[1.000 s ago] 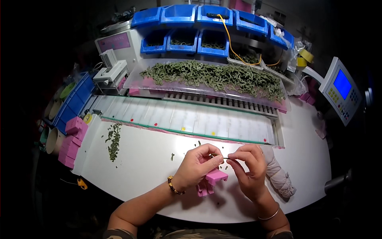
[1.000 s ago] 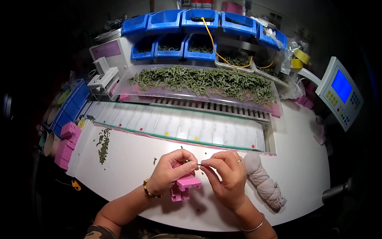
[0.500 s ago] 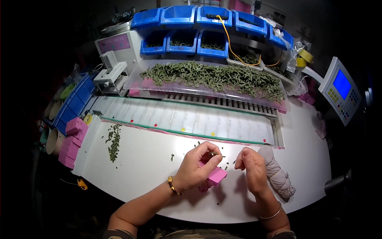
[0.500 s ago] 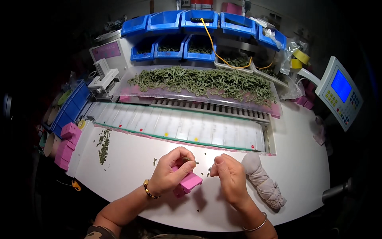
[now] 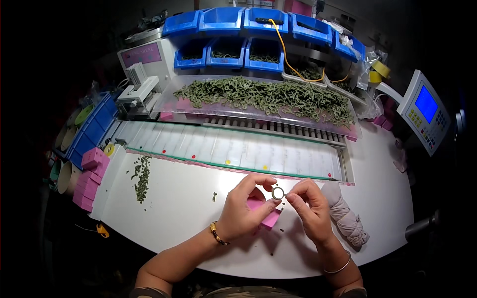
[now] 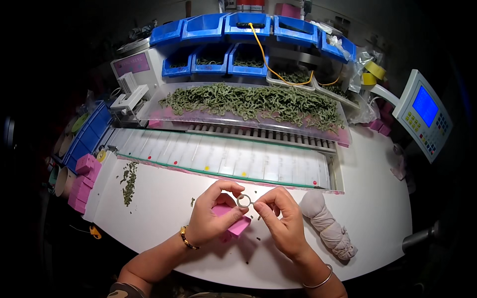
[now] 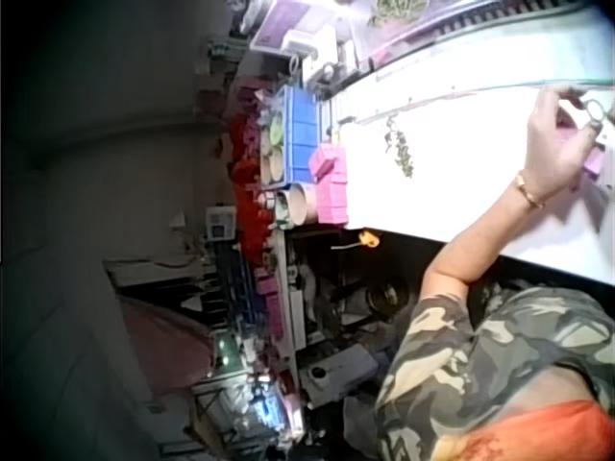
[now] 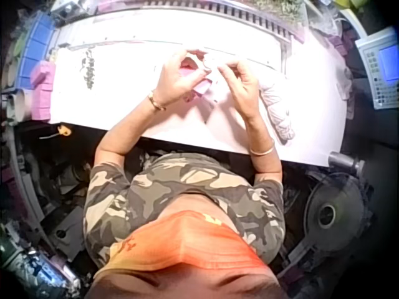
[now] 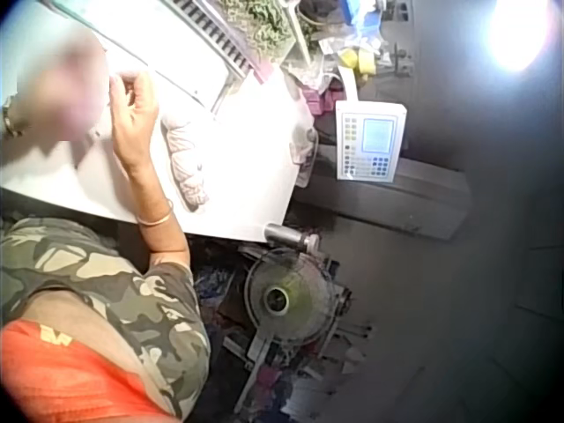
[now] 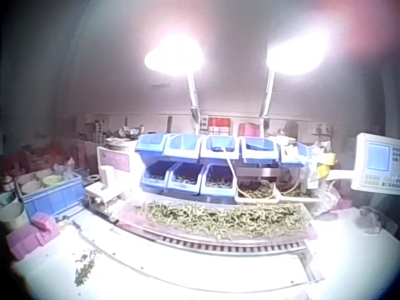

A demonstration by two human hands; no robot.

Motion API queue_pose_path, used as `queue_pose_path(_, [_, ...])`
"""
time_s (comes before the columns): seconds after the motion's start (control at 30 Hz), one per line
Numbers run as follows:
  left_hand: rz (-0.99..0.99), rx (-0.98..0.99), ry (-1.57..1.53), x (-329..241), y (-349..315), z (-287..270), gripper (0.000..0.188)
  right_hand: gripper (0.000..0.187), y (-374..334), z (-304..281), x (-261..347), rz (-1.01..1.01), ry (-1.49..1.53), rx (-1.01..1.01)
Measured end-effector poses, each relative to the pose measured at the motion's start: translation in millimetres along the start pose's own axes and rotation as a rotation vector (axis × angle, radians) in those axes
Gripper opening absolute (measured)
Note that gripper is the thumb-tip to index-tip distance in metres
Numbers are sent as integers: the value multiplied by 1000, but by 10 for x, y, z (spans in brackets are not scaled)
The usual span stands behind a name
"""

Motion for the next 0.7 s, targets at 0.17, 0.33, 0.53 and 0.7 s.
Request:
queue_pose_path(0.17, [-217, 90, -133, 110, -4, -12, 21, 5, 15, 12, 187, -314, -371, -84])
queue_pose_path(0.33, [-258, 79, -217, 129, -5, 4, 19, 6, 18, 17, 154, -304, -361, -92])
queue_pose_path(0.53, [-358, 83, -295, 158, 4, -37, 19, 6, 8, 4, -1, -90, -120, 2])
queue_pose_path(0.7, [-367, 77, -333, 166, -1, -32, 18, 6, 5, 18, -65, 28, 55, 22])
Point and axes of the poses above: each hand's wrist, its own y-axis towards the middle knuckle, its own z-axis out of the palm, x = y × z, the point moved 2 cm from there along y, towards the middle knuckle, and after that the axes turned 6 degrees about -x, right-handed, at the moved point
